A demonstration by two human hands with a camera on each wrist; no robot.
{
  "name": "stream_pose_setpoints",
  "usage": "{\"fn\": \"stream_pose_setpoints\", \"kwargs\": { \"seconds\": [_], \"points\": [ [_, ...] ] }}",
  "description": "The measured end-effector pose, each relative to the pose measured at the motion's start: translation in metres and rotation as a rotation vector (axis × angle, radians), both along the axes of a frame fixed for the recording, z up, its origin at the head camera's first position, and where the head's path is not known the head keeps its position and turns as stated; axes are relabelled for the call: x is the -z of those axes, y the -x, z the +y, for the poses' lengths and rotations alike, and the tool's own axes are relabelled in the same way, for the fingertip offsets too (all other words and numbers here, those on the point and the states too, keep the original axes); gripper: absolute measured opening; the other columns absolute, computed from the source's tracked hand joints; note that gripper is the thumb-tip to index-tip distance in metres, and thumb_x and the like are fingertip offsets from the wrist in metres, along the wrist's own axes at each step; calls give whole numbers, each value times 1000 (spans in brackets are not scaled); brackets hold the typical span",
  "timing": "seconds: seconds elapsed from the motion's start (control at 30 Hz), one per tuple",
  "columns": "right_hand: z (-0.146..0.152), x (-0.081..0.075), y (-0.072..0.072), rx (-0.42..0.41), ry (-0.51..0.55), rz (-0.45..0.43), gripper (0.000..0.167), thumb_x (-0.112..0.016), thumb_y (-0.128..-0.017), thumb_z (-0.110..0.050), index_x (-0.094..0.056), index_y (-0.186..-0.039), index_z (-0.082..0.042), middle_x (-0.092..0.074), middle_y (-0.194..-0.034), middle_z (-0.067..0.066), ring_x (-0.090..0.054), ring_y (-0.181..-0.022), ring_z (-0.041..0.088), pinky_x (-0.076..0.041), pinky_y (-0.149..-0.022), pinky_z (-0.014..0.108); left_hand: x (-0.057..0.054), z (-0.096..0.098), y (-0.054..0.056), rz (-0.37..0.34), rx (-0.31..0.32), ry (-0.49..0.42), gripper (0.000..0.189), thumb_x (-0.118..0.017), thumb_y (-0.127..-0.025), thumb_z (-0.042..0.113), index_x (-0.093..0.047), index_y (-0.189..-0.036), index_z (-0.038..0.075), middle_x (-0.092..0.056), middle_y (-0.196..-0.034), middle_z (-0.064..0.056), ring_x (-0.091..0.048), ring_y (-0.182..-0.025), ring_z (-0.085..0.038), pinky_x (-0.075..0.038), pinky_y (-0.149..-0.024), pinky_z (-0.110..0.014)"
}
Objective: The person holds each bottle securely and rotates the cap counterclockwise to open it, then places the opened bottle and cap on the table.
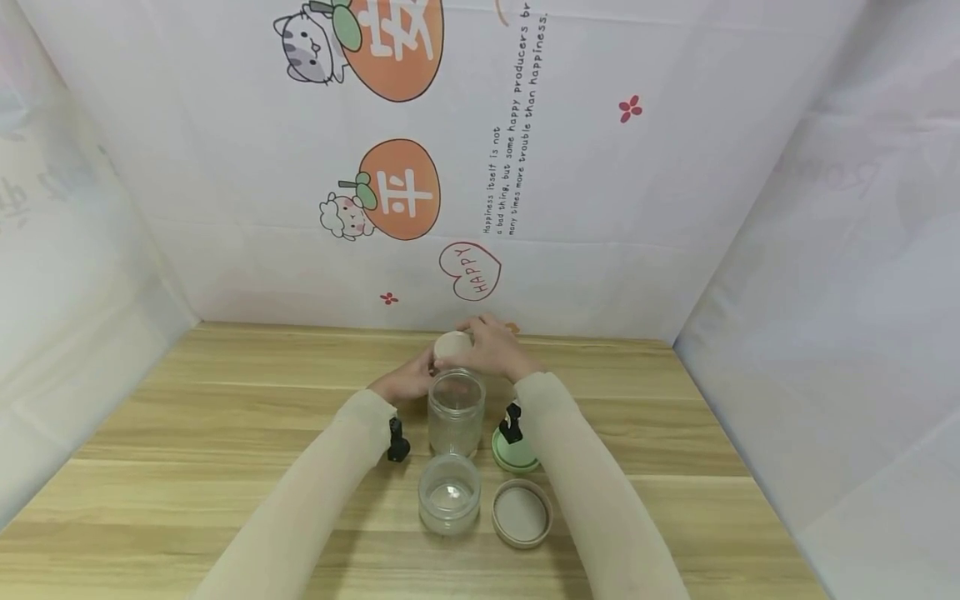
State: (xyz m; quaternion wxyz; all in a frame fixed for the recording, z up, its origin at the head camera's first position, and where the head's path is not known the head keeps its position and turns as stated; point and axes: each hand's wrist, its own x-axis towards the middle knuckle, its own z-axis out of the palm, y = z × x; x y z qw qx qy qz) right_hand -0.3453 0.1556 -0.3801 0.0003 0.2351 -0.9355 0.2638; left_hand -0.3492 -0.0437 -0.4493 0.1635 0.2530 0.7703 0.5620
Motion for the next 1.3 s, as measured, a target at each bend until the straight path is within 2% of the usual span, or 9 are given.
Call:
{"fn": "stream_pose_setpoints", "kwargs": {
  "seconds": [0.23, 0.37, 0.5, 0.67, 0.83, 1.07, 1.17, 1.3],
  "points": [
    [4, -1, 3, -51, -18, 27, 74, -81, -80, -51, -59, -136, -8, -51, -129, 12, -45, -115, 30, -43, -94, 49, 1, 1, 1, -30, -2, -35, 88, -72, -92, 13, -14, -158, 11, -25, -160, -15, -24, -146, -32, -22, -117, -52],
    [8, -1, 4, -82, -26, 15, 76, -81, -81, -49, -57, -142, -9, -50, -131, 12, -45, -116, 29, -42, -95, 50, 1, 1, 0, -56, 3, -56, 88, -72, -92, 15, -14, -158, 11, -25, -160, -14, -24, -146, -30, -21, -118, -51],
    [11, -2, 6, -117, -31, -7, 76, -81, -83, -44, -54, -145, -10, -50, -134, 13, -45, -119, 30, -40, -98, 52, 1, 1, -1, -53, 10, -63, 87, -72, -92, 13, -15, -158, 10, -25, -160, -14, -22, -147, -30, -20, -118, -52],
    [15, -2, 10, -147, -36, -72, 79, -79, -84, -45, -49, -149, -11, -45, -144, 13, -39, -130, 32, -33, -106, 57, 2, 0, -1, -59, -7, -49, 86, -73, -92, 15, -17, -157, 13, -25, -161, -11, -19, -148, -28, -18, -118, -52],
    [19, -4, 11, -150, -6, -158, 80, -77, -85, -45, -45, -152, -15, -40, -150, 12, -33, -136, 34, -30, -108, 61, 0, 0, -3, -52, -4, -64, 88, -74, -91, 15, -17, -158, 14, -24, -161, -12, -18, -149, -30, -14, -118, -55],
    [22, -7, 10, -225, 51, -199, 77, -75, -87, -33, -42, -153, -10, -39, -154, 13, -34, -140, 32, -30, -112, 56, -1, 1, -3, -82, 3, -86, 88, -74, -91, 15, -16, -158, 16, -28, -159, -12, -24, -146, -29, -18, -118, -53],
    [23, -7, 8, -214, 56, -220, 78, -75, -88, -36, -41, -154, -13, -37, -156, 11, -33, -140, 32, -31, -111, 57, 0, 2, -3, -88, 10, -86, 88, -74, -92, 14, -15, -158, 17, -27, -159, -10, -25, -146, -28, -20, -118, -51],
    [22, -3, 5, -145, 81, -242, 77, -73, -88, -49, -42, -154, -24, -36, -157, 4, -32, -140, 28, -33, -109, 60, 2, 2, -2, -73, 14, -85, 88, -74, -92, 13, -16, -158, 15, -26, -160, -11, -24, -146, -28, -20, -118, -51]
  ]
}}
